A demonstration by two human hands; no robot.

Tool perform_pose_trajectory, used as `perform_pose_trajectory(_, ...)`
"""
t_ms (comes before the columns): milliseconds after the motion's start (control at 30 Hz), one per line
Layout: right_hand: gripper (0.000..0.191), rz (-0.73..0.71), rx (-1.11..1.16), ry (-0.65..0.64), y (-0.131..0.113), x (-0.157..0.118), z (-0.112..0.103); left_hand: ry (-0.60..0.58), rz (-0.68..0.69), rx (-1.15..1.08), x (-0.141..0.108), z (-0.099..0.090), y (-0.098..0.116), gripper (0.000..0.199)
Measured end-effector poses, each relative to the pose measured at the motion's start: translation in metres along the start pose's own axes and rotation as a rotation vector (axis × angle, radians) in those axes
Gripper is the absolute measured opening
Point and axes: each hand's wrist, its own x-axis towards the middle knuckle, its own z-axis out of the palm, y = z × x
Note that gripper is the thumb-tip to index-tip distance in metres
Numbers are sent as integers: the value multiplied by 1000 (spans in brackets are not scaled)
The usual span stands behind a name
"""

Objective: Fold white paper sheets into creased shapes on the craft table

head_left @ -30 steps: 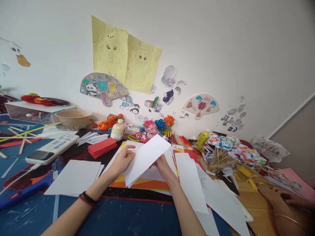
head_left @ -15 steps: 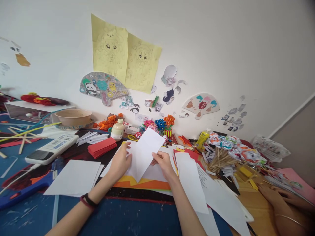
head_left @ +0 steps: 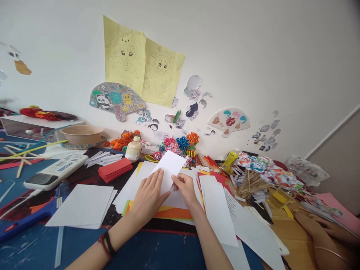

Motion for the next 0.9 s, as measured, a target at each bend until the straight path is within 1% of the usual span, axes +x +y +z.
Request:
perform_pose_trajectory(67, 31, 1, 27, -14, -1, -1, 1, -12, -17, -30, -2, 1, 1, 63)
perform_pose_trajectory(133, 30, -3, 44, -21, -3, -1, 2, -30, -33, -60, -3, 1, 3, 55)
perform_pose_trajectory(200, 28, -10, 39, -8, -4, -1, 3, -58, -46, -94, -4, 0, 4, 47)
perform_pose_trajectory(267, 24, -23, 41, 9, -6, -1, 4, -94, -58, -132, -5, -1, 5, 42)
perform_pose_trajectory(367, 20, -36, 97, 12, -8, -1, 6, -155, -72, -212, -5, 0, 5, 43)
perform_pose_trajectory(500, 19, 8, 179, -52, -10, -4, 9, -223, -88, -368, -5, 3, 3, 43)
perform_pose_trajectory(567, 20, 13, 178, -81, -11, -5, 9, -237, -96, -446, -4, 2, 4, 44)
perform_pose_trajectory(667, 28, 15, 147, -90, -13, -6, 9, -233, -115, -550, -2, -2, 6, 44)
perform_pose_trajectory(800, 35, 17, 146, -96, -13, -5, 8, -215, -166, -626, -1, -6, 9, 42)
perform_pose_trajectory(900, 38, 1, 169, -108, -13, -5, 7, -227, -201, -695, 0, -6, 7, 42)
